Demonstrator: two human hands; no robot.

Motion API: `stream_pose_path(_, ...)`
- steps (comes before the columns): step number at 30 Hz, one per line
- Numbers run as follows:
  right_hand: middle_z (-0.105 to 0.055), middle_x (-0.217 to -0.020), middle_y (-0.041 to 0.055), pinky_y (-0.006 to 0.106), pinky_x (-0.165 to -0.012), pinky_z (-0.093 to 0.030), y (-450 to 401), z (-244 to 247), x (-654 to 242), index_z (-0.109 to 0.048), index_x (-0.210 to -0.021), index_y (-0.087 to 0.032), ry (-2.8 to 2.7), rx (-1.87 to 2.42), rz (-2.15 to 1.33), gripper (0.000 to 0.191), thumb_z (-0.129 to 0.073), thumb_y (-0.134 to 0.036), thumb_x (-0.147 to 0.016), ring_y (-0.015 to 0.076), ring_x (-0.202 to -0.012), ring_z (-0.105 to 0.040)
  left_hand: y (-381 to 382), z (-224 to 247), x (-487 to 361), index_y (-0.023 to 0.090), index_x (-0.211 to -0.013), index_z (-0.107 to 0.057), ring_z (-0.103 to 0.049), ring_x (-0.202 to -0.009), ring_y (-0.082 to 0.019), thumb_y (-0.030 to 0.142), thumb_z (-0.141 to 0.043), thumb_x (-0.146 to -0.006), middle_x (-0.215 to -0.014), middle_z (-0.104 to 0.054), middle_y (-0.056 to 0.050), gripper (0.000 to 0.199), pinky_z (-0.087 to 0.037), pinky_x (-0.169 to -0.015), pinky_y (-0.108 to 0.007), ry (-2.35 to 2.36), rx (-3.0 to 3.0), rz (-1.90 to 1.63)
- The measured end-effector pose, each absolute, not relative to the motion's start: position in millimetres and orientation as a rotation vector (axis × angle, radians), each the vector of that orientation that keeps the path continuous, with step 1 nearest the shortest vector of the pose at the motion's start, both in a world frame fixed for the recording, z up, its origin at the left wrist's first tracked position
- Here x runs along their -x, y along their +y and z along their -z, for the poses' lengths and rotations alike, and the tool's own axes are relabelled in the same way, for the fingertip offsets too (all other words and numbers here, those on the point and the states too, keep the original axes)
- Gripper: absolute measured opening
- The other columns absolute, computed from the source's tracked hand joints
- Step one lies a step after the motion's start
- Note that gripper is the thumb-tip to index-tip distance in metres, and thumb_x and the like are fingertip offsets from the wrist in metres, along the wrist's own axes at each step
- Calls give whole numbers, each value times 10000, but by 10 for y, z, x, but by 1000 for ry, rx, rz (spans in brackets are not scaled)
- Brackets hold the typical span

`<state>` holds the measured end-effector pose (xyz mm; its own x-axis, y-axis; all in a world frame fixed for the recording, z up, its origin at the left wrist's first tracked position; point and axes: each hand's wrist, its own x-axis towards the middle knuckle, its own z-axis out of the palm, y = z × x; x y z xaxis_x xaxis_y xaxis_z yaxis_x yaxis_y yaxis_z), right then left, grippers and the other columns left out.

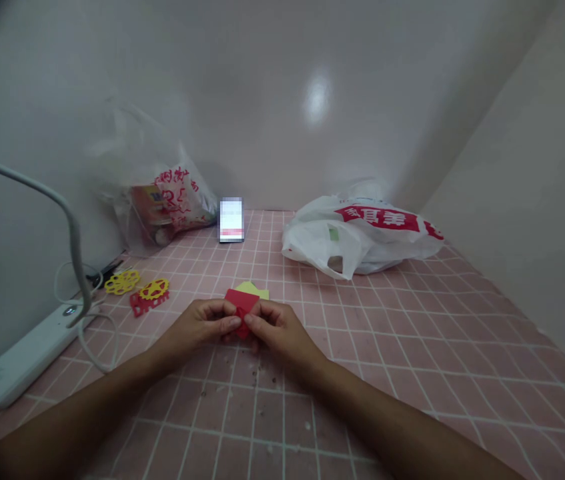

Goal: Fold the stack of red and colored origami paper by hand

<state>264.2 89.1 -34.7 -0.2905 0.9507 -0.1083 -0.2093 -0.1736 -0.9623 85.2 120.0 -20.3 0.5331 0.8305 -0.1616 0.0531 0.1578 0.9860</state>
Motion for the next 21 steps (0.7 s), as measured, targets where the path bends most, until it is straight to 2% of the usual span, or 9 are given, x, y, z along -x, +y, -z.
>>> stream_pose_path(9,-517,-570,-38,235,-516,-295,884,311,-2617,-493,-639,-182,-1303,1032,-1457,270,-621,-340,-815,93,-518,-425,1200,235,-850,138,-731,-647,-496,-576,-88,314,-684,-771,-636,-574,26,184,-372,-584,-217,878,-1333,-662)
stream_pose_path(15,-472,-618,-26,255,-563,-309,883,339,-2616,-465,-611,-189,-1463,1167,-1186,239,-588,-263,-803,117,-592,-402,1200,230,-865,143,-729,-628,-485,-592,-101,336,-668,-758,-643,-552,24,200,-362,-595,-230,906,-1367,-641)
stream_pose_path(21,-508,-668,-5,262,-590,-334,870,293,-2642,-518,-665,-186,-1491,1089,-1287,239,-584,-339,-836,134,-633,-437,1186,209,-866,161,-681,-584,-436,-580,-100,278,-612,-737,-626,-503,40,133,-314,-562,-225,953,-1516,-588)
